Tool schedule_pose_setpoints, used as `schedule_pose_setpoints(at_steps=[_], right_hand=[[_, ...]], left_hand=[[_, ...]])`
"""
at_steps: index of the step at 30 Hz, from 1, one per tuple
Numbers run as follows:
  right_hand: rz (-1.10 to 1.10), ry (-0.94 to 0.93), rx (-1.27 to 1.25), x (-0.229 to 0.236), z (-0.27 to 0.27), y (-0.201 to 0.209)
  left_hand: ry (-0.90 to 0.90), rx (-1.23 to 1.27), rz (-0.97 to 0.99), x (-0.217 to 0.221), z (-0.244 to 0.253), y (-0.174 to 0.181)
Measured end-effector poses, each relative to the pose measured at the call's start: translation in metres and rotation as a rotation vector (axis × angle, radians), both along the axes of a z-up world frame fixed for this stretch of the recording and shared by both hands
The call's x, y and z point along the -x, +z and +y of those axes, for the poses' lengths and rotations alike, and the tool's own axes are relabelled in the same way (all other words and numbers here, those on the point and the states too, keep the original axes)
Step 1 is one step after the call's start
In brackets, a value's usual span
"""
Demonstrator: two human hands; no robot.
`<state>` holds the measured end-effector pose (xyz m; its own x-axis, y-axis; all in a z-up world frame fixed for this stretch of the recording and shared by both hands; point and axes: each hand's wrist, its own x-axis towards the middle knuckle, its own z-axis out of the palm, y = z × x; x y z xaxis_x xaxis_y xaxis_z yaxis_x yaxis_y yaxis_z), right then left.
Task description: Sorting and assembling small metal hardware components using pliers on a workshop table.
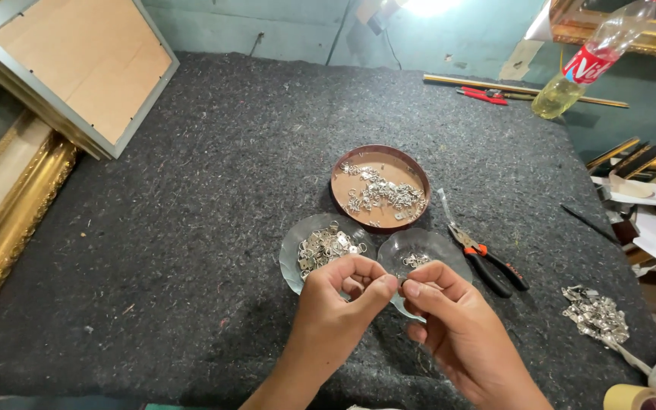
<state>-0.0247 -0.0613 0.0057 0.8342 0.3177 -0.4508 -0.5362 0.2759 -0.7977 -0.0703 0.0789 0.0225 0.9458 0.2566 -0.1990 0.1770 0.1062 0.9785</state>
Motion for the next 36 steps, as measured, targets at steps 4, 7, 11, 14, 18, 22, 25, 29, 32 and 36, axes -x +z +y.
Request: schedule_pose_setpoints(at_steps=[4,7,11,14,18,22,25,29,32,36], right_hand=[[-0.036,-0.013,0.018,-0.001,0.006,-0.004],[-0.106,-0.029,0.078,-0.002,0.01,-0.008],[-0.266,-0.138,0.241,-0.001,0.018,-0.002],[-0.404,-0.141,0.478,0.004,0.027,0.016],[-0.95,-0.03,0.898,0.011,0.029,0.017],[-0.595,-0.088,0.64,0.005,0.029,0.018],[-0.491,-0.012,0.429,-0.003,0.024,0.014],[-0.549,0.121,0.52,-0.005,0.02,0.018],[-0.612,0.133,0.52,-0.005,0.014,0.016],[-0.701,0.108,0.519,-0.002,0.01,0.014]], left_hand=[[0.023,0.003,-0.006,-0.004,0.003,-0.002],[0.056,-0.148,-0.058,-0.007,0.004,-0.002],[0.096,-0.254,-0.134,-0.015,0.002,-0.009],[0.165,-0.418,-0.241,-0.021,0.0,-0.009],[0.167,-0.547,-0.394,-0.025,0.009,-0.014],[0.009,-0.19,-0.228,-0.027,0.023,-0.014],[-0.152,-0.017,-0.253,-0.027,0.031,-0.017],[-0.206,0.02,-0.178,-0.023,0.032,-0.011],[-0.188,-0.045,-0.133,-0.02,0.035,-0.002],[-0.206,-0.172,-0.182,-0.014,0.035,0.007]])
